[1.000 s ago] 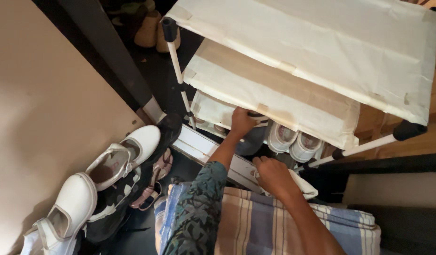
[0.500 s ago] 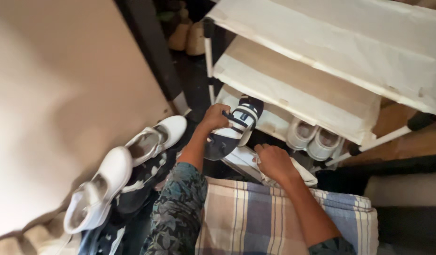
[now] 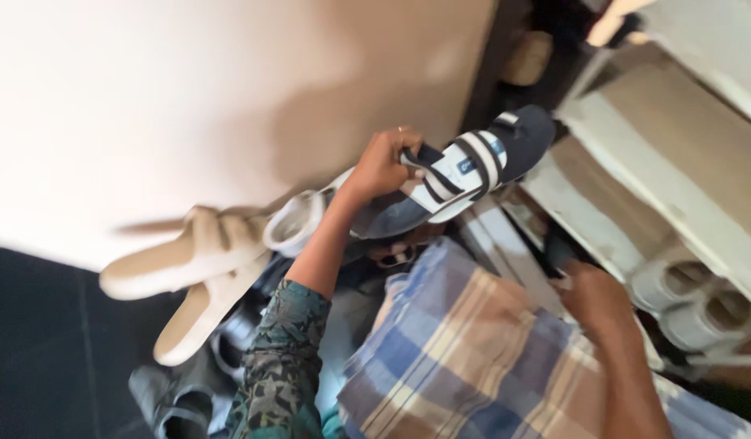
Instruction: The person cleans various shoes and a shoe rack with a cloth, moving pairs of shoes between the floor and the rack.
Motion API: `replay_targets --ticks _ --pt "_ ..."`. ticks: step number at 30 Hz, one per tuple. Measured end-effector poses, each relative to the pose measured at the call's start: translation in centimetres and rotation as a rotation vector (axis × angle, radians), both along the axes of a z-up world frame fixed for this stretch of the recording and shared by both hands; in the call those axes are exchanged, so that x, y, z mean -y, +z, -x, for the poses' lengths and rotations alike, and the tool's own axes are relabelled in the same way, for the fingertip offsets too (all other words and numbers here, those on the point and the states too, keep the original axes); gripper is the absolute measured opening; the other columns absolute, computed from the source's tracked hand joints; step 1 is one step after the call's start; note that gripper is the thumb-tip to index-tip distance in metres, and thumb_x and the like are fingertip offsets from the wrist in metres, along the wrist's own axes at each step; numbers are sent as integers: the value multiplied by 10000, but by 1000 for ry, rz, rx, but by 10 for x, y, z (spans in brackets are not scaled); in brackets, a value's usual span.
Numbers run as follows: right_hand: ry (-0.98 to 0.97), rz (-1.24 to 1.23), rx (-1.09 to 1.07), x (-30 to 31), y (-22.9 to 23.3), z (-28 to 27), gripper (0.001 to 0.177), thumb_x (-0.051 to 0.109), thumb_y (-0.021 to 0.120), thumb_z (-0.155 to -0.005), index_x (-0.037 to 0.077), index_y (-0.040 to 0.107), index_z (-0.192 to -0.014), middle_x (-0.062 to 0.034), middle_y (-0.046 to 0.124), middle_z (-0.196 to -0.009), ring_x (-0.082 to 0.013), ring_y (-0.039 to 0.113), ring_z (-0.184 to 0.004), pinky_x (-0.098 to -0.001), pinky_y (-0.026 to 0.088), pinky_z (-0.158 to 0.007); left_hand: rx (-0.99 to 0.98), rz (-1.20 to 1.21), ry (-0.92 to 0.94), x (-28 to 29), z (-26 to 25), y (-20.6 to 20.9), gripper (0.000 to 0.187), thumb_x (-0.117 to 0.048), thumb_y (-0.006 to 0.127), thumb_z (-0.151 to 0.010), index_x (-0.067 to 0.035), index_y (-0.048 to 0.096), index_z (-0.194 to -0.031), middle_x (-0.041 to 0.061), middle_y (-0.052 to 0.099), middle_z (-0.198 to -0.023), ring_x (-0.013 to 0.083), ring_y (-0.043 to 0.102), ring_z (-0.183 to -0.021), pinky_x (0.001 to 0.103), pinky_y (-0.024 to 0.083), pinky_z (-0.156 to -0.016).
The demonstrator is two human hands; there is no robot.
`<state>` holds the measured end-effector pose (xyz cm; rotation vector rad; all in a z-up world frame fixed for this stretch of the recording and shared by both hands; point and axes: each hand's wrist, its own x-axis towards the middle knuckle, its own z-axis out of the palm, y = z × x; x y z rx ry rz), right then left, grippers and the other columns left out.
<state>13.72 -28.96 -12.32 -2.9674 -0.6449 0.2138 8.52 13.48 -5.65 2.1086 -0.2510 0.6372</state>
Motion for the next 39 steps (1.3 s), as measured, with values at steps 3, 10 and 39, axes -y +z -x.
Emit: replay_targets --ticks 3,10,39 --pt "29 65 21 4 -4 0 451 344 717 -854 96 712 -1231 -248 735 -1147 -425 702 -1080 -516 544 -938 -3 27 94 -28 63 29 472 32 876 -631 18 438 -807 136 520 -798 283 495 -772 396 415 -684" --pt "69 73 58 16 -31 -15 504 338 700 -853 138 710 -1315 -250 741 -1154 -459 703 -1056 -545 553 -890 173 -72 362 -95 216 58 379 94 845 -682 11 512 -845 122 563 -832 286 537 -815 397 438 -720" --pt "-3 -57 147 2 4 16 446 402 695 -931 151 740 -1297 -232 735 -1160 -463 682 -1063 -539 536 -888 82 -113 1007 -103 261 -41 773 124 732 -785 -126 537 -1491 238 515 -1484 424 504 -1323 463 435 -1107"
